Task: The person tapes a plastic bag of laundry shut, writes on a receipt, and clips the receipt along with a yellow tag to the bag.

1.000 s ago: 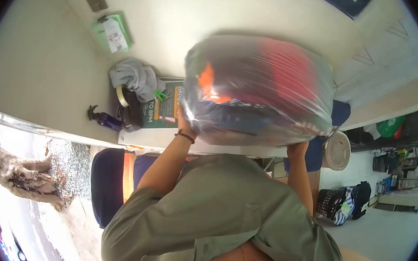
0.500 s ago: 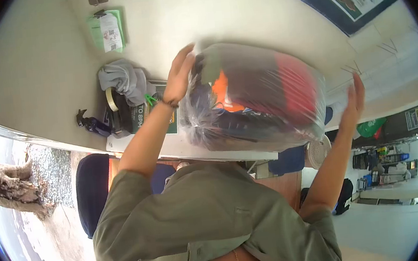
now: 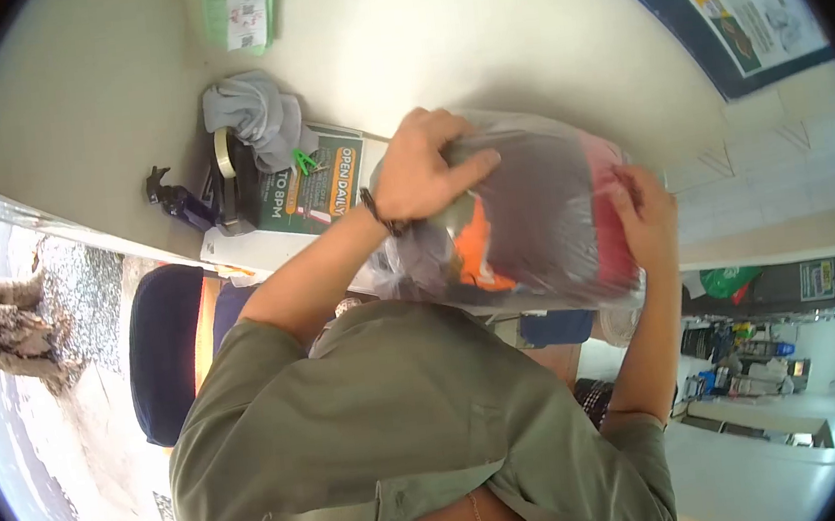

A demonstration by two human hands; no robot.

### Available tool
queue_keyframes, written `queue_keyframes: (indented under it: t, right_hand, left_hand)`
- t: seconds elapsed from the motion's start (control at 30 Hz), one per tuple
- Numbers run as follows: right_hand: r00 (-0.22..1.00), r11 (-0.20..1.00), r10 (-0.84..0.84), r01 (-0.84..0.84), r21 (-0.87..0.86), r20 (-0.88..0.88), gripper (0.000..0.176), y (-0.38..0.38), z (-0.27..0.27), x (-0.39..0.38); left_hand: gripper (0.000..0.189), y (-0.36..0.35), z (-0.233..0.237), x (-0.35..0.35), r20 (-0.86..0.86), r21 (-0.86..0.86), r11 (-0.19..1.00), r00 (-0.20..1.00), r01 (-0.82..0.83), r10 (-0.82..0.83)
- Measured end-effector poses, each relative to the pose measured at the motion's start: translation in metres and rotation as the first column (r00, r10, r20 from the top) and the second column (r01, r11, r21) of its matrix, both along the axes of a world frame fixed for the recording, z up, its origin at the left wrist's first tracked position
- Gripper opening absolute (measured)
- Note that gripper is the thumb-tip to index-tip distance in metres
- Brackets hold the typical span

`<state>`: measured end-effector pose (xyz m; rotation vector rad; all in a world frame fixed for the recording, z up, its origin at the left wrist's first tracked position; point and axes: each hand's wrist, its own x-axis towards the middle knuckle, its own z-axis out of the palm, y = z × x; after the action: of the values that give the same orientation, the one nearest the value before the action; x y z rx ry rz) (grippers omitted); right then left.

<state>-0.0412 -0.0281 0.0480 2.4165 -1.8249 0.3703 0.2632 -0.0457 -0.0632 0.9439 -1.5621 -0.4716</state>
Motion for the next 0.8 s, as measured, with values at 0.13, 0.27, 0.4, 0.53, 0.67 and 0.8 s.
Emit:
queue_keyframes:
  t: [0.13, 0.27, 0.4, 0.53, 0.67, 0.8]
  right_hand:
    - [0.972, 0.968, 0.227, -0.232, -0.092, -0.058, 0.048, -0.037, 0.018, 0.044]
    - [0.885, 0.854, 0.464, -0.458, 0.249, 0.036, 0.056, -0.075, 0.002, 0.111]
    - [0.93, 0.666, 0.349, -0.335, 0.666, 0.118, 0.068, -0.085, -0.016, 0.143]
    - [0.937, 0.561, 0.319, -0.31, 0.767, 0.144, 0.074, -0.089, -0.017, 0.139]
    - [0.935, 0.612, 0.349, -0.274, 0.742, 0.057, 0.07, -0.085, -0.009, 0.136]
    - [0.956, 0.661, 0.291, -0.218, 0.718, 0.022, 0.066, -0.085, 0.0, 0.135]
  left_hand:
    - [0.034, 0.035, 0.003, -0.003, 0.035, -0.078, 0.997, 0.999, -0.025, 0.028]
    - [0.038, 0.053, 0.011, -0.002, 0.025, -0.092, 0.996, 1.0, 0.007, -0.005]
    - [0.046, 0.055, 0.005, 0.005, 0.043, -0.058, 0.994, 0.995, 0.088, -0.086]
    - [0.048, 0.052, -0.042, 0.037, -0.419, 0.073, 0.977, 0.895, 0.199, -0.151]
    - [0.049, 0.033, -0.151, 0.038, -0.493, 0.56, 0.827, 0.781, -0.053, 0.384]
    - [0.07, 0.032, -0.202, 0.01, -0.597, 0.798, 0.472, 0.604, 0.375, 0.528]
